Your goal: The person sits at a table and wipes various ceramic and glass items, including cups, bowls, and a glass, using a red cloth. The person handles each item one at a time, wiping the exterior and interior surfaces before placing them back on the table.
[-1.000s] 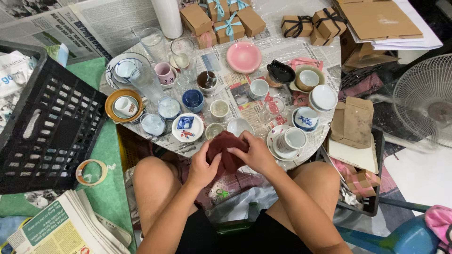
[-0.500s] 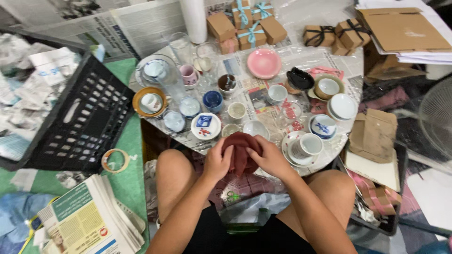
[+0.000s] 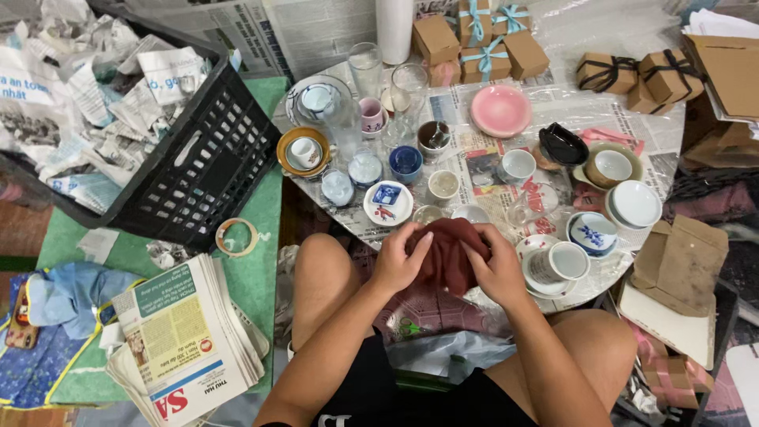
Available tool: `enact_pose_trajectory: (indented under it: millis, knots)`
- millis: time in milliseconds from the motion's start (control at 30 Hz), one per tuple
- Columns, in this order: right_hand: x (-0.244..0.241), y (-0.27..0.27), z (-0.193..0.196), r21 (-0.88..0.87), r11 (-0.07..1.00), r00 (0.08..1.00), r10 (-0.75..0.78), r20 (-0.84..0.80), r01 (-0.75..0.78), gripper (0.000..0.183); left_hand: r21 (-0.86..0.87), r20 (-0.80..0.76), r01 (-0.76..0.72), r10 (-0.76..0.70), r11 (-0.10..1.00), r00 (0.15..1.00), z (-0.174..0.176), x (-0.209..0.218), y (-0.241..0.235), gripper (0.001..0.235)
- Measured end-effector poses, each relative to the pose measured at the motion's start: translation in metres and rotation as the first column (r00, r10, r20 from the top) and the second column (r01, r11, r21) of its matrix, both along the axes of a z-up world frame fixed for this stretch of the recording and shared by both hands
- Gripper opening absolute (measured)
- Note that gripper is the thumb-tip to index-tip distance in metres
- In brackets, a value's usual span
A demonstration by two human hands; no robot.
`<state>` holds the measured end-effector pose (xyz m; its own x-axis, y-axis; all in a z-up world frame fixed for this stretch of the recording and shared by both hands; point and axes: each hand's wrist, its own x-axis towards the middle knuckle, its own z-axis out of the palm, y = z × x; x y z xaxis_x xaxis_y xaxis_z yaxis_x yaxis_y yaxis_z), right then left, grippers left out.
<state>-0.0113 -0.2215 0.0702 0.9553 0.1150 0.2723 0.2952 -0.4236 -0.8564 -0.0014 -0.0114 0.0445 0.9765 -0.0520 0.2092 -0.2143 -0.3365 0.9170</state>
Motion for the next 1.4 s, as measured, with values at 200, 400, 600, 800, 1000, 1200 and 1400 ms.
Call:
enact_pose_trajectory:
  millis: [200,400,600,800,1000,1200,1400]
  knots:
    - [0.003,0.008,-0.006,0.045,0.999,0.999,0.031,-0.011,-0.03,0.033,-0.184,0.021,0.052,-0.049,0.982,0.999,-0.021,-0.003,0.006,0.026]
    - [0.002,0.016,0.006,-0.09,0.99,0.903,-0.062,0.425,0.111,0.067,-0.405,0.028,0.011,0.0,0.914,1.0,-0.039,0.006,0.007,0.025]
    - [0.003,0.014,-0.003,0.027,1.0,0.992,-0.002,0.128,-0.001,0.047,-0.437,0.119,0.174,-0.135,0.882,0.984,-0.042,0.003,0.001,0.044]
    - [0.0,0.015,-0.005,-0.017,1.0,0.997,0.005,0.079,-0.004,0.03,-0.144,0.186,0.108,-0.08,0.984,0.979,-0.019,-0.007,0.007,0.05]
    - [-0.001,0.013,-0.007,-0.171,0.974,0.988,-0.152,-0.018,0.147,0.027,-0.086,0.196,0.073,-0.055,0.994,0.979,-0.006,-0.009,0.01,0.033]
    - [0.0,0.013,-0.012,-0.254,0.957,0.989,-0.134,0.056,0.144,0.023,0.13,0.121,0.083,-0.099,0.988,0.988,-0.01,-0.009,0.012,0.03]
    - [0.0,0.02,-0.006,-0.135,0.989,0.989,-0.046,0.14,0.065,0.03,-0.101,0.229,0.119,-0.093,0.988,0.969,-0.025,-0.005,0.011,0.031]
